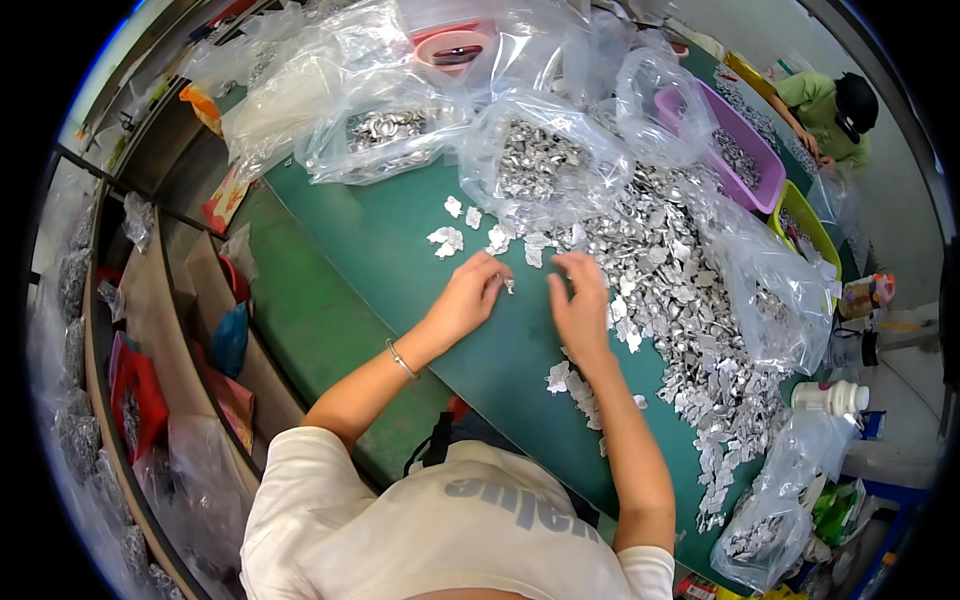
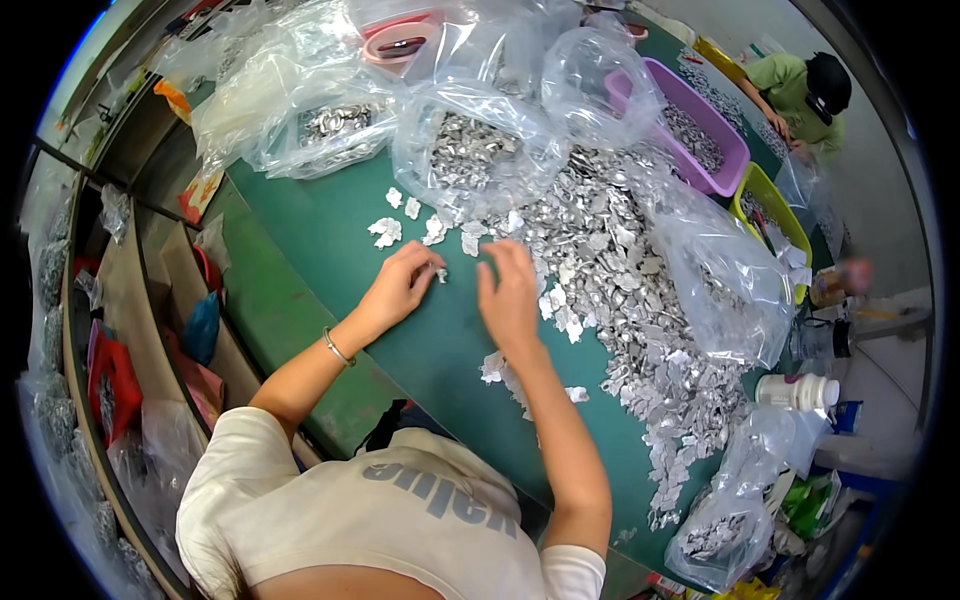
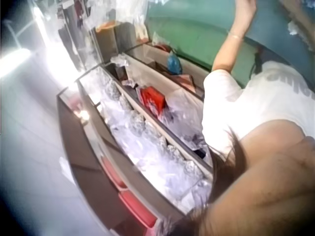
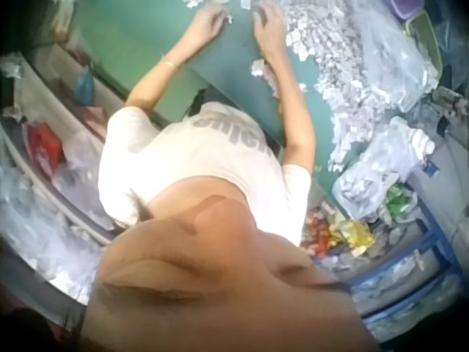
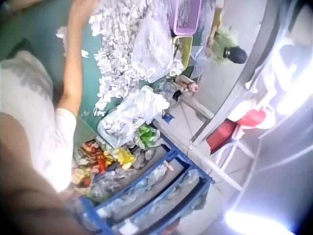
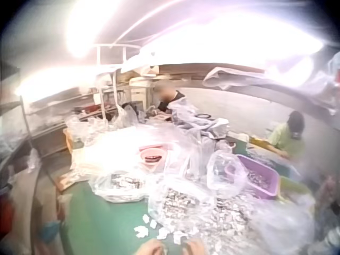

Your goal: The person picks up small silver-colored metal components from a large pile on a green workbench and places them into clear plastic bags by hand.

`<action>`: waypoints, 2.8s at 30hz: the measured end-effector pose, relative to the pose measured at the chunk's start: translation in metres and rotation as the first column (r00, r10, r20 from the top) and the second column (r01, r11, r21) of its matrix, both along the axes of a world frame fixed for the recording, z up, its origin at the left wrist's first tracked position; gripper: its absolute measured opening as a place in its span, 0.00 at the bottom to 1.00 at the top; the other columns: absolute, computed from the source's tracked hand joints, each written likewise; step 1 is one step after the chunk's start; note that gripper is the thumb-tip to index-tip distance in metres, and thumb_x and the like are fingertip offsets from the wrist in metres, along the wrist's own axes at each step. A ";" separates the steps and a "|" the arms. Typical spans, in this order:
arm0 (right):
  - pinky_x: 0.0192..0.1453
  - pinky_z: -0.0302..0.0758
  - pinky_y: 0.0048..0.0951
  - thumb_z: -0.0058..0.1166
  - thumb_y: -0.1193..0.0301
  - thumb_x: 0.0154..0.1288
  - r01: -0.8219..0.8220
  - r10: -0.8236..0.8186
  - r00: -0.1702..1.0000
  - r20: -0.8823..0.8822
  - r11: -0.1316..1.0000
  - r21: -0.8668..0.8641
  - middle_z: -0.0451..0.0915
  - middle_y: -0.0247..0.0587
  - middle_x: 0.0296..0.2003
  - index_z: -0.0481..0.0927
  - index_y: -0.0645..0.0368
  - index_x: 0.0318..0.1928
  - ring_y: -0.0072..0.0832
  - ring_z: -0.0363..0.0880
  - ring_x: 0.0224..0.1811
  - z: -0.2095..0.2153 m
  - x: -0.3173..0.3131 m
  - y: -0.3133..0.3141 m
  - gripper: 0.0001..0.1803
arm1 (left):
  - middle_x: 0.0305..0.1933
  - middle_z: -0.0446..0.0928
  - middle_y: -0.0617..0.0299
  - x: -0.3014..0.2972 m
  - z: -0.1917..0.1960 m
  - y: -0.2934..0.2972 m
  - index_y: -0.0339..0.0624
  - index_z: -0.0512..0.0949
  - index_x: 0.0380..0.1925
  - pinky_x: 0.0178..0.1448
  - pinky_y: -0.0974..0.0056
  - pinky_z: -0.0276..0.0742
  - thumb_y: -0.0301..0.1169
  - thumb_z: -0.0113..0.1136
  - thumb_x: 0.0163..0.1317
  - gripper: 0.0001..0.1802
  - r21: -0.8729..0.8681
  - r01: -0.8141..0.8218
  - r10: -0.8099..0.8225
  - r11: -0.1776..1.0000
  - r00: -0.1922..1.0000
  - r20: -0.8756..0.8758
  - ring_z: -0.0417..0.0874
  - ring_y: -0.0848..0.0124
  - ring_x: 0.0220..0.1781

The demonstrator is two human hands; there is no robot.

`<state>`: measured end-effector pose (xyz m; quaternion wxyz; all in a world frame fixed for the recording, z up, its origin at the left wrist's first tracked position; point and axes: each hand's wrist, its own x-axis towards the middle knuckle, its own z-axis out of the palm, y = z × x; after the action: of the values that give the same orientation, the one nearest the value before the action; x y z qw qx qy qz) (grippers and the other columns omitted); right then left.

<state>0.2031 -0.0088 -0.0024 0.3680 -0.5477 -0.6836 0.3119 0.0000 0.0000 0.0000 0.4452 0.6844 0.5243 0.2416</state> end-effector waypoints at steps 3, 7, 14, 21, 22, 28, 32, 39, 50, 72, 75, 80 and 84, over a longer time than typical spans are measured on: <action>0.59 0.65 0.50 0.60 0.75 0.56 0.041 -0.142 0.913 0.382 0.964 0.261 0.69 0.46 0.55 0.72 0.61 0.54 0.42 0.66 0.59 0.001 0.011 -0.002 0.23 | 0.47 0.69 0.55 -0.005 -0.018 -0.004 0.42 0.76 0.44 0.54 0.58 0.66 0.13 0.53 0.52 0.19 0.440 0.017 0.080 0.898 0.977 -0.200 0.71 0.56 0.51; 0.60 0.64 0.50 0.59 0.74 0.56 -0.111 -0.054 0.820 0.570 0.962 0.250 0.69 0.46 0.55 0.72 0.62 0.55 0.43 0.65 0.61 -0.006 0.009 -0.026 0.24 | 0.49 0.69 0.55 -0.005 -0.006 -0.009 0.42 0.75 0.45 0.54 0.57 0.64 0.18 0.57 0.54 0.17 0.613 0.010 0.201 0.790 0.940 -0.275 0.69 0.56 0.53; 0.70 0.57 0.48 0.59 0.70 0.59 -0.090 -0.005 0.840 0.543 0.985 0.148 0.67 0.47 0.60 0.72 0.61 0.57 0.48 0.59 0.67 0.008 0.013 -0.029 0.25 | 0.46 0.71 0.57 0.000 -0.013 -0.005 0.42 0.77 0.40 0.55 0.57 0.63 0.24 0.62 0.54 0.12 0.627 0.082 0.103 0.774 0.962 -0.253 0.71 0.59 0.52; 0.63 0.66 0.40 0.58 0.77 0.56 0.007 -0.034 0.952 0.305 0.996 0.091 0.72 0.49 0.56 0.77 0.66 0.48 0.48 0.66 0.62 0.015 0.033 -0.055 0.17 | 0.47 0.71 0.55 -0.024 -0.006 -0.011 0.39 0.76 0.40 0.54 0.57 0.65 0.19 0.60 0.53 0.13 0.644 0.027 0.164 0.765 0.958 -0.235 0.72 0.58 0.52; 0.62 0.66 0.41 0.58 0.77 0.56 0.068 -0.109 0.939 0.325 0.989 0.134 0.72 0.50 0.56 0.77 0.66 0.49 0.48 0.66 0.61 0.015 0.036 -0.053 0.18 | 0.48 0.71 0.55 -0.020 0.002 -0.013 0.38 0.76 0.41 0.55 0.57 0.65 0.20 0.60 0.52 0.14 0.655 0.025 0.180 0.755 0.953 -0.244 0.71 0.57 0.53; 0.59 0.66 0.45 0.54 0.79 0.58 -0.022 -0.109 0.849 0.517 0.970 0.241 0.72 0.50 0.55 0.75 0.66 0.51 0.47 0.68 0.56 0.006 0.025 -0.059 0.18 | 0.54 0.70 0.54 0.036 -0.003 -0.024 0.41 0.74 0.51 0.54 0.58 0.66 0.22 0.62 0.53 0.23 0.565 0.214 -0.175 0.797 0.977 -0.124 0.70 0.57 0.54; 0.58 0.66 0.45 0.54 0.79 0.59 0.084 -0.148 0.900 0.411 0.982 0.170 0.73 0.47 0.55 0.76 0.66 0.50 0.46 0.68 0.57 0.022 0.032 -0.059 0.17 | 0.52 0.70 0.54 0.056 0.001 -0.027 0.41 0.73 0.52 0.54 0.57 0.65 0.22 0.62 0.52 0.24 0.497 0.292 -0.229 0.817 0.956 -0.185 0.71 0.56 0.53; 0.57 0.65 0.41 0.57 0.79 0.55 -0.038 -0.146 0.788 0.599 0.958 0.284 0.78 0.41 0.44 0.78 0.64 0.43 0.41 0.72 0.50 0.006 0.040 -0.051 0.13 | 0.45 0.71 0.57 0.035 -0.010 -0.009 0.40 0.75 0.46 0.50 0.58 0.64 0.14 0.54 0.45 0.24 0.560 0.171 0.008 0.811 0.953 -0.303 0.71 0.57 0.49; 0.65 0.64 0.42 0.53 0.78 0.60 -0.034 -0.025 0.902 0.431 0.991 0.129 0.73 0.50 0.57 0.72 0.66 0.57 0.46 0.66 0.64 0.004 0.036 -0.067 0.22 | 0.62 0.68 0.46 0.072 -0.011 -0.029 0.30 0.71 0.52 0.65 0.53 0.64 0.14 0.52 0.50 0.25 0.498 0.356 -0.329 0.791 0.933 -0.145 0.66 0.51 0.66; 0.71 0.55 0.44 0.58 0.73 0.55 0.104 -0.087 0.978 0.192 0.991 -0.080 0.70 0.47 0.62 0.72 0.64 0.58 0.47 0.59 0.70 0.023 0.082 -0.199 0.27 | 0.44 0.78 0.54 0.043 0.019 -0.144 0.35 0.78 0.46 0.44 0.66 0.76 0.15 0.48 0.61 0.15 -0.137 0.410 -0.294 0.902 0.814 0.502 0.78 0.67 0.44; 0.71 0.55 0.42 0.57 0.73 0.57 0.207 -0.195 0.952 0.236 0.978 -0.026 0.70 0.47 0.62 0.72 0.64 0.58 0.46 0.58 0.71 0.020 0.095 -0.196 0.27 | 0.41 0.78 0.55 0.037 0.016 -0.155 0.35 0.78 0.44 0.40 0.68 0.76 0.17 0.50 0.62 0.13 -0.080 0.509 -0.412 0.857 0.770 0.488 0.79 0.68 0.42; 0.73 0.52 0.48 0.61 0.68 0.57 0.131 -0.098 0.910 0.403 0.990 -0.055 0.60 0.54 0.67 0.61 0.65 0.65 0.51 0.55 0.71 0.014 0.075 -0.197 0.37 | 0.67 0.61 0.46 0.044 0.015 -0.146 0.36 0.68 0.58 0.71 0.45 0.53 0.19 0.54 0.57 0.25 0.329 0.247 -0.241 0.911 0.969 -0.061 0.58 0.48 0.71; 0.72 0.53 0.49 0.63 0.65 0.56 0.047 -0.043 0.967 0.252 0.999 -0.009 0.60 0.54 0.66 0.65 0.65 0.63 0.51 0.55 0.71 0.012 0.053 -0.192 0.36 | 0.70 0.55 0.44 0.058 -0.004 -0.151 0.37 0.66 0.59 0.73 0.46 0.50 0.20 0.55 0.58 0.27 0.313 0.474 -0.410 0.823 0.877 -0.251 0.53 0.48 0.73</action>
<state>0.2557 -0.2012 0.0096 0.2812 -0.6009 -0.7099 0.2364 0.0580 -0.1512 -0.0038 0.3068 0.8764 0.3330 0.1644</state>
